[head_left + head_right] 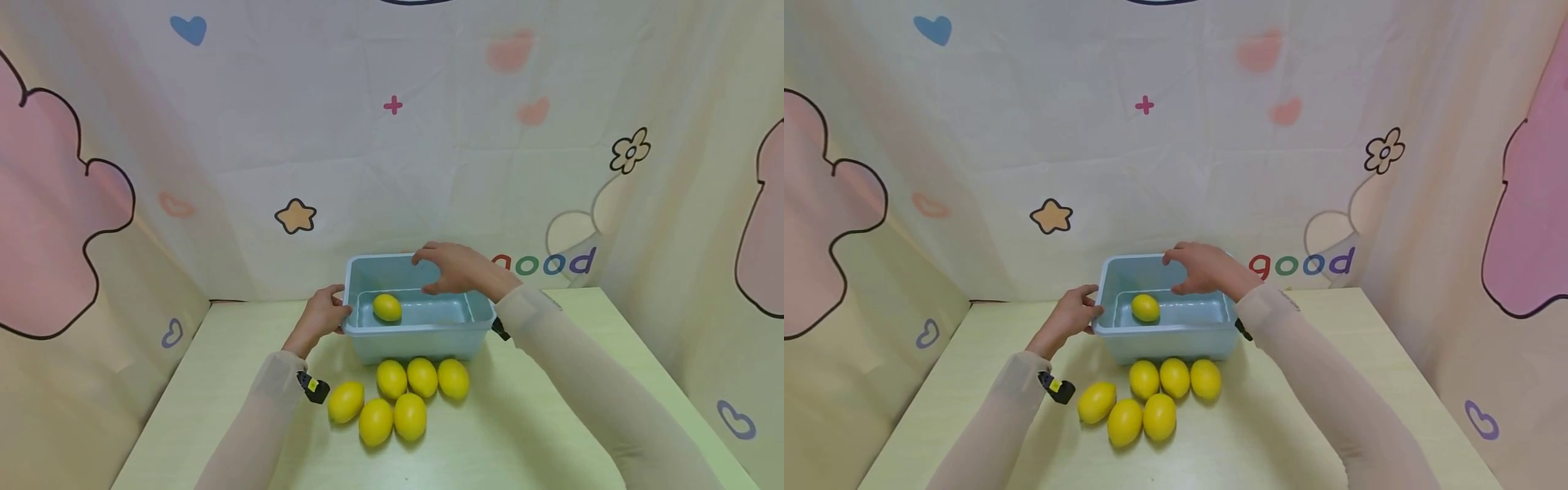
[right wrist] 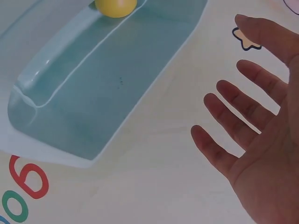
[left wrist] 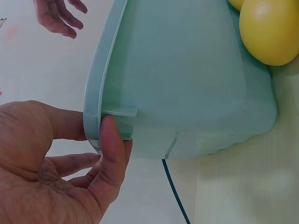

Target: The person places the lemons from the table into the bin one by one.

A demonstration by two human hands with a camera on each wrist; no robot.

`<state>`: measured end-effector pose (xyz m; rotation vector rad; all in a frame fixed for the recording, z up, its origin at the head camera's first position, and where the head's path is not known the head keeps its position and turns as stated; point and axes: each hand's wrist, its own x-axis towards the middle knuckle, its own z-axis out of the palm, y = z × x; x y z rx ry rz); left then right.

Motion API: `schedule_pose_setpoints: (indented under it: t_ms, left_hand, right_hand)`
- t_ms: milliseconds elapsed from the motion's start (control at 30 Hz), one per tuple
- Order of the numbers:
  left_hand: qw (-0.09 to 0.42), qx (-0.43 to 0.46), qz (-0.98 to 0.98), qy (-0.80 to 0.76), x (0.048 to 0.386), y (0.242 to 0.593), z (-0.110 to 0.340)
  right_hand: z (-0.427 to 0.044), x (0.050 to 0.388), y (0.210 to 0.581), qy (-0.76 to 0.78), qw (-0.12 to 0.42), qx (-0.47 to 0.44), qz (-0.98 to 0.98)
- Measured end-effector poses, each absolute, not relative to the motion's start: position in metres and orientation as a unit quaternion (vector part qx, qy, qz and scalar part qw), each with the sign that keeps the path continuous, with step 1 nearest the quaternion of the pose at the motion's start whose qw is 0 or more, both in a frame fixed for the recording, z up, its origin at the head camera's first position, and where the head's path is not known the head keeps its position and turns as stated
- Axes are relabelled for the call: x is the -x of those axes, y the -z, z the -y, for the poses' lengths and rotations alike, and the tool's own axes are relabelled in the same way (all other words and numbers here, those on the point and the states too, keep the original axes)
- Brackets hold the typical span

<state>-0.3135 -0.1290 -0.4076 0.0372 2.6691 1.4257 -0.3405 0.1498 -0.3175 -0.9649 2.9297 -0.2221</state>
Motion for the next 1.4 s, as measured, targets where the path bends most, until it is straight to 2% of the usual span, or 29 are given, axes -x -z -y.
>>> schedule_pose_setpoints:
  t_ms: [600,1067,1400]
  left_hand:
    - [0.054,-0.024,-0.876,-0.479,0.315,0.407,0.129]
    - [0.057,-0.019,-0.878,-0.475,0.313,0.407,0.130]
    - [0.059,-0.014,-0.878,-0.474,0.312,0.405,0.129]
  right_hand:
    - [-0.161,0.296,0.312,0.086,-0.077,0.371,-0.921]
    - [-0.176,0.264,0.333,0.134,-0.176,0.427,-0.877]
    - [-0.180,0.241,0.349,0.143,-0.202,0.449,-0.858]
